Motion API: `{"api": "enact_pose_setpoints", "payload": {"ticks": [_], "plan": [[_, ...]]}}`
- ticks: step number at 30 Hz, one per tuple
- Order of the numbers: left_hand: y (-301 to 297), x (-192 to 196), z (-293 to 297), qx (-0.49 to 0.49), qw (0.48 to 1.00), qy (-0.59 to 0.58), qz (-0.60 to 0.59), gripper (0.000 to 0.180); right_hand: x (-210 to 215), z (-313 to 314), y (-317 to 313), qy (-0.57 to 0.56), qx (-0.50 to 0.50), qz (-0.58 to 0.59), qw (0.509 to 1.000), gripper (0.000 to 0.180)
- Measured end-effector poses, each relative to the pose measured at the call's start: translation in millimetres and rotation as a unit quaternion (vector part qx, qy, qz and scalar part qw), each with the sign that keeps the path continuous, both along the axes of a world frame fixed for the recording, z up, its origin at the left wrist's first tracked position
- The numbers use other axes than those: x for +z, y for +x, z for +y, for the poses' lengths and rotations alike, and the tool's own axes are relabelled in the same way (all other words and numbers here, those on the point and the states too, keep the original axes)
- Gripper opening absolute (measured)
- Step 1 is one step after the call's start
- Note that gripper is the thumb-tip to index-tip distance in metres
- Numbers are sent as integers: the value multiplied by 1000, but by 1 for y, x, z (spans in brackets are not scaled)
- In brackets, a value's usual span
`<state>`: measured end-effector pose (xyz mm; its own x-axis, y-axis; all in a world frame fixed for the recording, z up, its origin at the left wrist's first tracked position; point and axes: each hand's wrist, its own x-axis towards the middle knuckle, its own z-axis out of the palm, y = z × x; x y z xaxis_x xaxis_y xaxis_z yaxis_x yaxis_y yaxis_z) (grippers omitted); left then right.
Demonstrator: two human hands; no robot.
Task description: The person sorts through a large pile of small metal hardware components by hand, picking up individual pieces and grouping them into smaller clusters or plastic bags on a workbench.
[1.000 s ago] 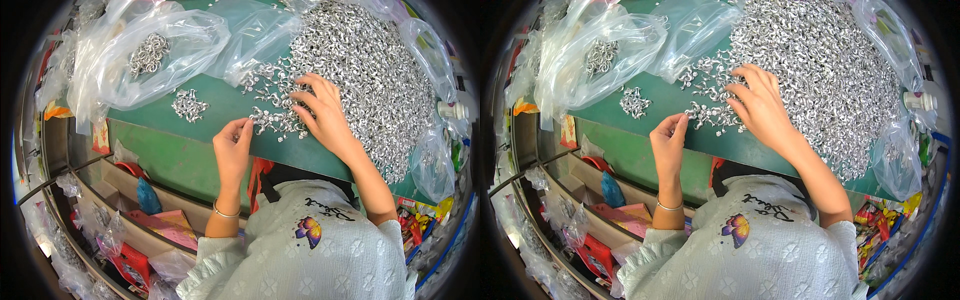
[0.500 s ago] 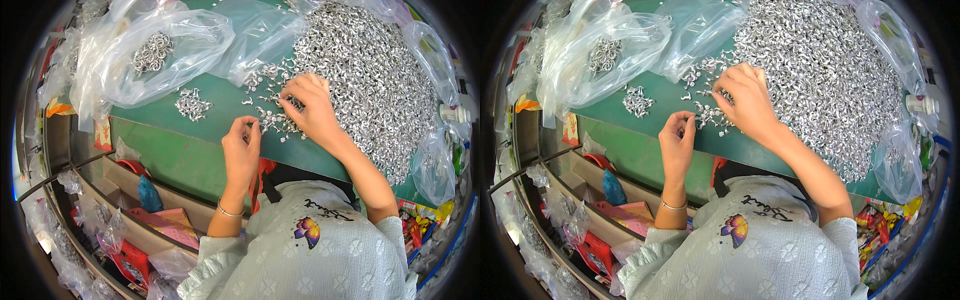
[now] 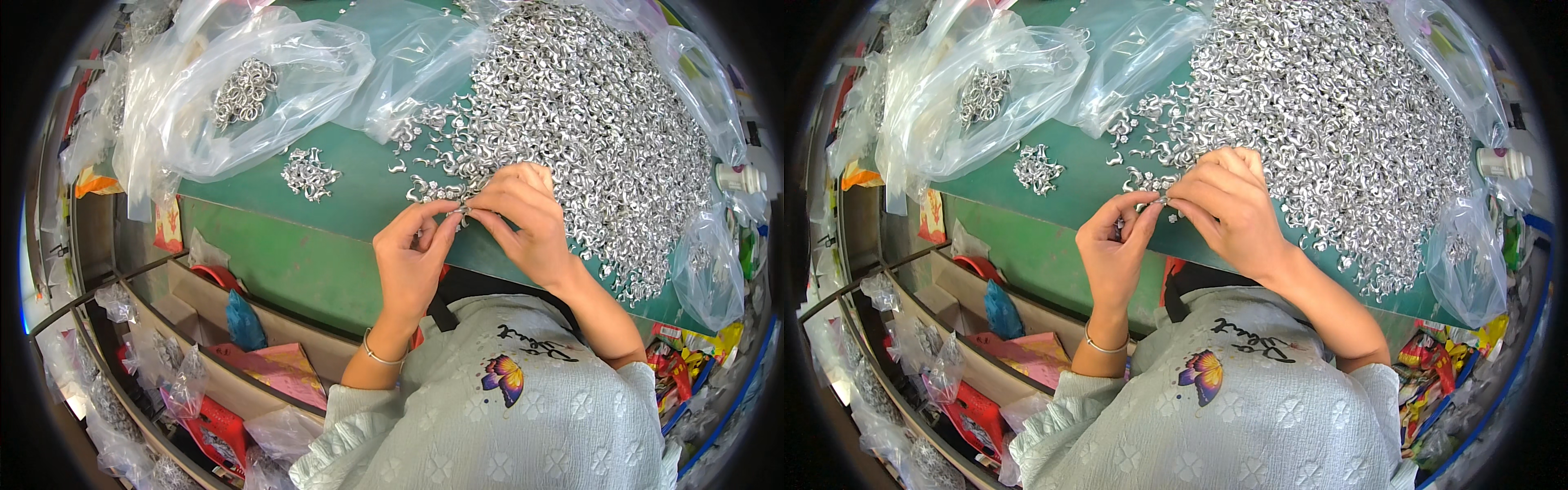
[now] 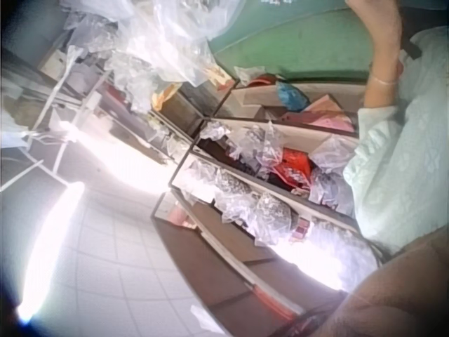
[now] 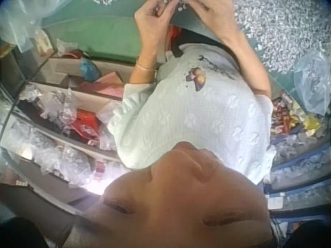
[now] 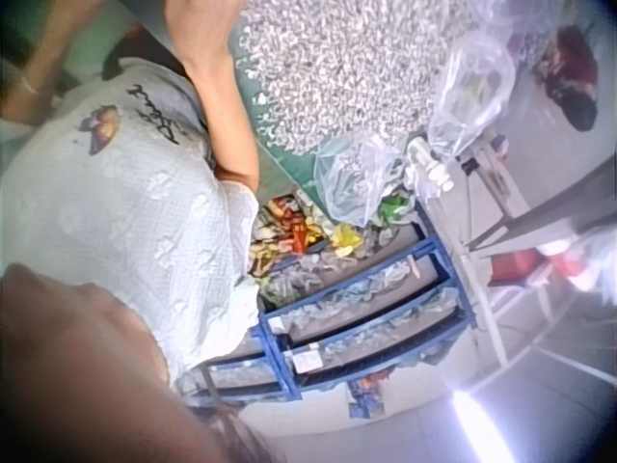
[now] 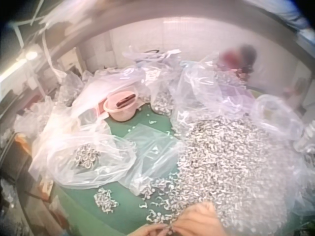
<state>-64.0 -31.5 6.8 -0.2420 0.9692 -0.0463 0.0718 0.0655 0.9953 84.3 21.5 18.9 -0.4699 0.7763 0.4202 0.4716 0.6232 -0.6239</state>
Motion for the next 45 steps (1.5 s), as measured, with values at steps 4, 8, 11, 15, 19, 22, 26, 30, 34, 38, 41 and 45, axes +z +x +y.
{"api": "enact_pose_setpoints", "payload": {"ticks": [4, 8, 11, 15, 19, 22, 26, 30, 34, 38, 41, 45], "plan": [[2, 2, -2, -4, 1000, -8, 13, 16, -1, -2, 3, -11, 1, 19, 1000, 13], [2, 3, -3, -10, 998, 17, 61, 15, -1, -4, 5, -43, 2, 37, 998, 13], [4, 5, -4, -5, 997, 21, 70, 15, -1, -5, 6, -65, -4, 49, 997, 13], [6, 6, -4, -6, 997, 28, 72, 15, -6, -6, 7, -107, -5, 81, 991, 12], [7, 7, -5, -7, 997, 28, 69, 14, -8, -9, 8, -119, -10, 92, 989, 13], [9, 10, -4, -3, 997, 32, 69, 15, -7, -10, 8, -126, -9, 107, 986, 12], [10, 7, -5, -7, 997, 35, 61, 16, -7, -10, 9, -136, -6, 119, 984, 12], [10, 7, -6, -7, 996, 41, 74, 16, -7, -12, 10, -136, -9, 123, 983, 13], [11, 8, -6, -9, 997, 42, 63, 16, -7, -12, 10, -136, -7, 134, 982, 13], [12, 9, -6, -11, 997, 37, 63, 15, -6, -14, 10, -141, -11, 138, 980, 13], [12, 7, -6, -17, 997, 38, 68, 15, -7, -14, 11, -140, -13, 141, 980, 12], [11, -1, -8, -35, 997, 15, 65, 13, -11, -15, 15, -164, -3, 113, 980, 7]]}}
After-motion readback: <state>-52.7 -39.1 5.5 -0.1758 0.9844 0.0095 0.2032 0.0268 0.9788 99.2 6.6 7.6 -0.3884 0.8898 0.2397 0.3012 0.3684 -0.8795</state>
